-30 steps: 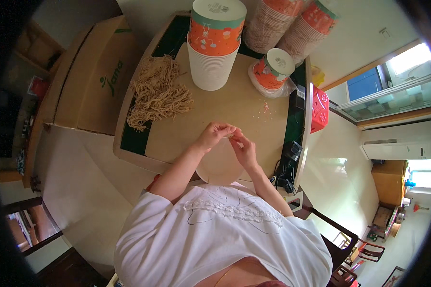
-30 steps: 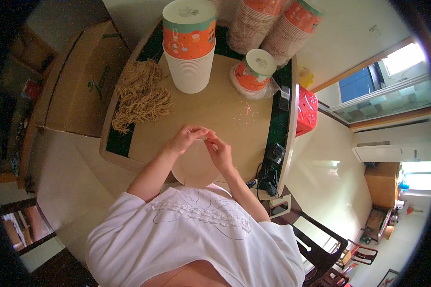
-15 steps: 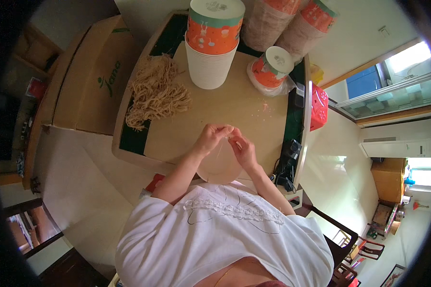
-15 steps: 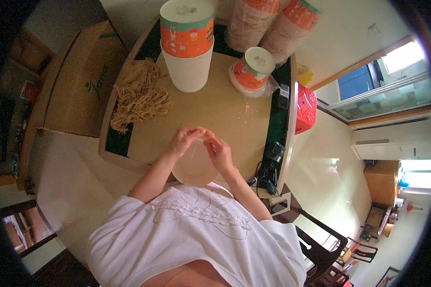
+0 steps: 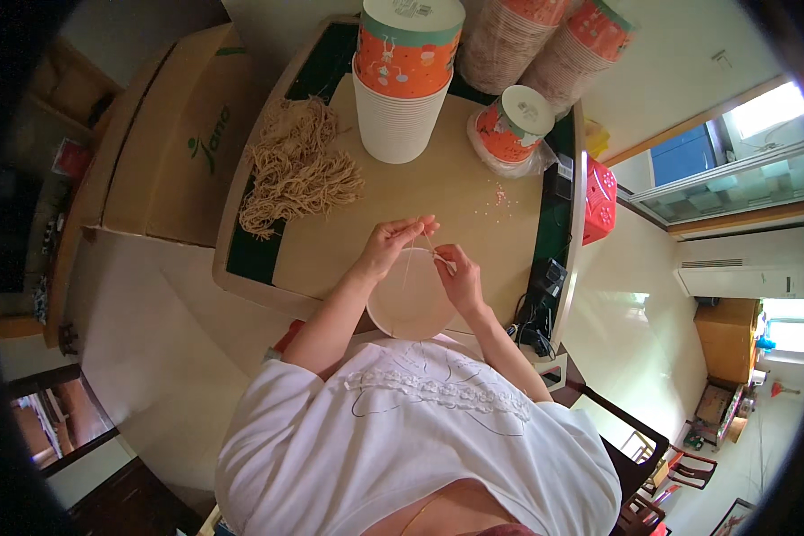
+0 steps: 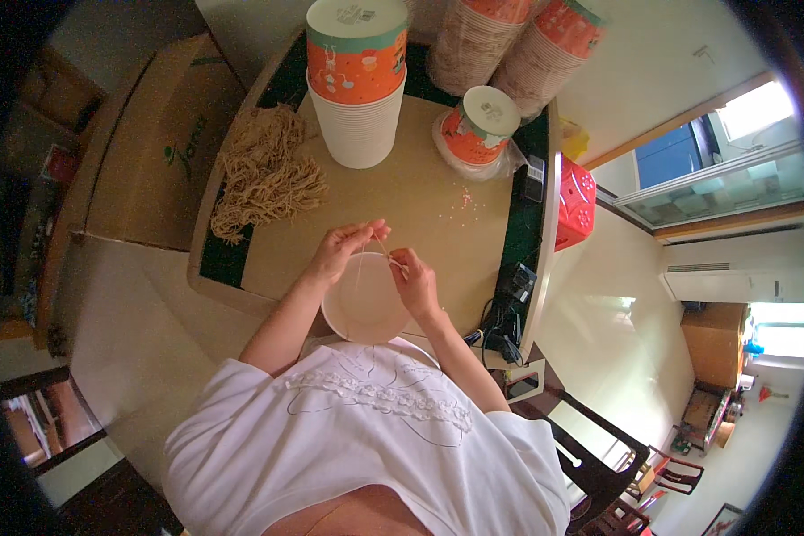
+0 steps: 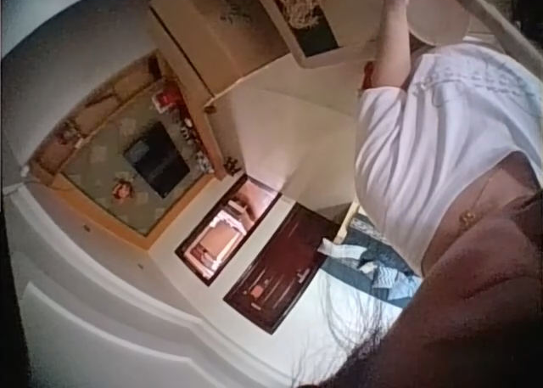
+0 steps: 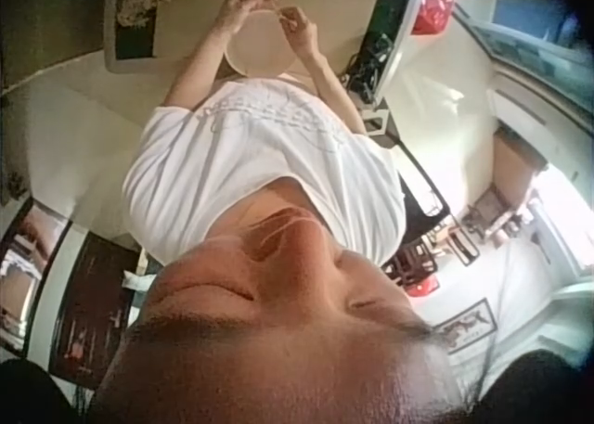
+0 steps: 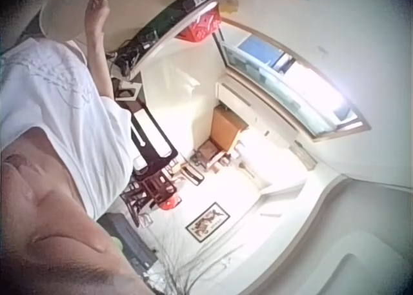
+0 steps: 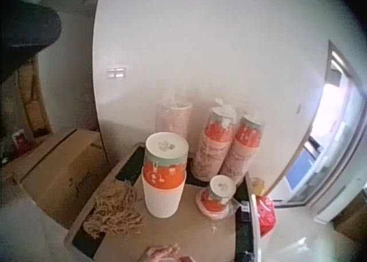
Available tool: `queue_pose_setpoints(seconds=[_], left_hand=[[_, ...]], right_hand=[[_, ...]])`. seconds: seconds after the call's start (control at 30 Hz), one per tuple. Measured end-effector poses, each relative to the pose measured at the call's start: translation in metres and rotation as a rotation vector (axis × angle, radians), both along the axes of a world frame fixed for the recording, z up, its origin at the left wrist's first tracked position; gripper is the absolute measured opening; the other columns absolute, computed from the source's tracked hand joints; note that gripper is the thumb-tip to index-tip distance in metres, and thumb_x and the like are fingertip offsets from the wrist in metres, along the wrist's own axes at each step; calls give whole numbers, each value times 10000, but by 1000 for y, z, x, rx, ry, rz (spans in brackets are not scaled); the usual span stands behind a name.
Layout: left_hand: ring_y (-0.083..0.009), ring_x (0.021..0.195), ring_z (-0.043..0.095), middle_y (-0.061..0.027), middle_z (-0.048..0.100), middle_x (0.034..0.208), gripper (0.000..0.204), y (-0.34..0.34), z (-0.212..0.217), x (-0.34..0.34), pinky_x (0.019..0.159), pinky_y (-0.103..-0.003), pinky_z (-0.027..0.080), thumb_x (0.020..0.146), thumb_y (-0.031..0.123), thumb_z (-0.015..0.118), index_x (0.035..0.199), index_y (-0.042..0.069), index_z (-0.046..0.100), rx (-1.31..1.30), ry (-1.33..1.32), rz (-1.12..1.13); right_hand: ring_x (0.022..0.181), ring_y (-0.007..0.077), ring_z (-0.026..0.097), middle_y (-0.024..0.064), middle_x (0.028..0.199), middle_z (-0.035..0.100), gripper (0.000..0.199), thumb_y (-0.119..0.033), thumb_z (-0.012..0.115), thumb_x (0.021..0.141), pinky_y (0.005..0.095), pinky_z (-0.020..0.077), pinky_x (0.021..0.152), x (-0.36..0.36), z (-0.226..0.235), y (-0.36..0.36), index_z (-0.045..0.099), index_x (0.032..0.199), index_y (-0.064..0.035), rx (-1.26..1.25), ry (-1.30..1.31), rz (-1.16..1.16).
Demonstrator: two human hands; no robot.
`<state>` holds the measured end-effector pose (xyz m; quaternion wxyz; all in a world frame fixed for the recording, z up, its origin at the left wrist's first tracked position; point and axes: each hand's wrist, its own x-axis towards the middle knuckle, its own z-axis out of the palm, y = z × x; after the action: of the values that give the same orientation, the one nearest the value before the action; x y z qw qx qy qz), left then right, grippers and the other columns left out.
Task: Attaching thin strings to paper bowls for packaging or carrying purposes.
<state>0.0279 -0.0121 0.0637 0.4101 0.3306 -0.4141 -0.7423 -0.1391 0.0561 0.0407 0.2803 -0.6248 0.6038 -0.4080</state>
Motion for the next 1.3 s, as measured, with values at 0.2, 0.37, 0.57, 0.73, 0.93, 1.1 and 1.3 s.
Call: queue_pose_setpoints(seconds=[0.2, 0.37, 0.57, 0.73, 0.93, 1.1, 1.3], left_hand=[[-120, 969, 588, -90, 657, 1028, 284, 0, 6, -1, 902, -268, 432, 900, 169, 565, 1129, 5, 603, -38, -58, -46], [-125, 855, 620, -65, 681, 879, 536, 5, 5, 2, 767, -278, 487, 806, 21, 607, 1311, 126, 462, -481, -552, -142], [-157, 677, 610, -93, 666, 814, 657, 0, 7, 1, 654, -290, 481, 754, -30, 587, 1351, 176, 407, -410, -817, -117], [-197, 672, 614, -85, 657, 786, 612, -19, 16, 0, 635, -326, 484, 756, -3, 570, 1325, 173, 433, -493, -785, -184], [-240, 711, 636, -89, 657, 804, 568, -20, 31, -3, 643, -351, 497, 764, 44, 579, 1305, 160, 449, -487, -822, -207], [-222, 706, 638, -85, 656, 796, 545, -18, 27, -9, 644, -343, 498, 763, 53, 607, 1283, 152, 474, -495, -747, -161], [-114, 621, 583, -60, 637, 718, 490, -21, 16, -12, 599, -262, 470, 742, 7, 637, 1214, 88, 538, -504, -689, -137]], right_hand=[[758, 294, 646, 136, 825, 649, 114, -51, 612, 796, 347, 509, 636, 1, 13, -2, 592, 908, -43, 67, 17, 57], [758, 233, 656, 147, 816, 647, 117, -28, 605, 804, 302, 506, 674, -4, 7, -8, 602, 918, -3, 46, 18, 85], [636, 235, 604, 171, 722, 622, 144, -115, 621, 811, 317, 473, 595, -18, -7, -12, 619, 904, -6, 315, 20, 40], [673, 86, 524, 61, 709, 603, 150, -90, 598, 836, 268, 450, 607, -31, 3, -39, 620, 945, 11, 393, -220, 200], [694, 70, 501, 13, 756, 594, 135, -72, 585, 847, 242, 440, 628, -32, 16, -40, 614, 928, 33, 444, -208, 223], [641, 76, 488, 60, 660, 563, 147, -90, 615, 817, 265, 427, 570, -30, 19, -38, 625, 923, 12, 348, -116, 191], [553, 229, 539, 190, 648, 560, 156, -106, 623, 787, 337, 445, 546, -18, 37, -35, 640, 915, -18, 265, 64, 117]])
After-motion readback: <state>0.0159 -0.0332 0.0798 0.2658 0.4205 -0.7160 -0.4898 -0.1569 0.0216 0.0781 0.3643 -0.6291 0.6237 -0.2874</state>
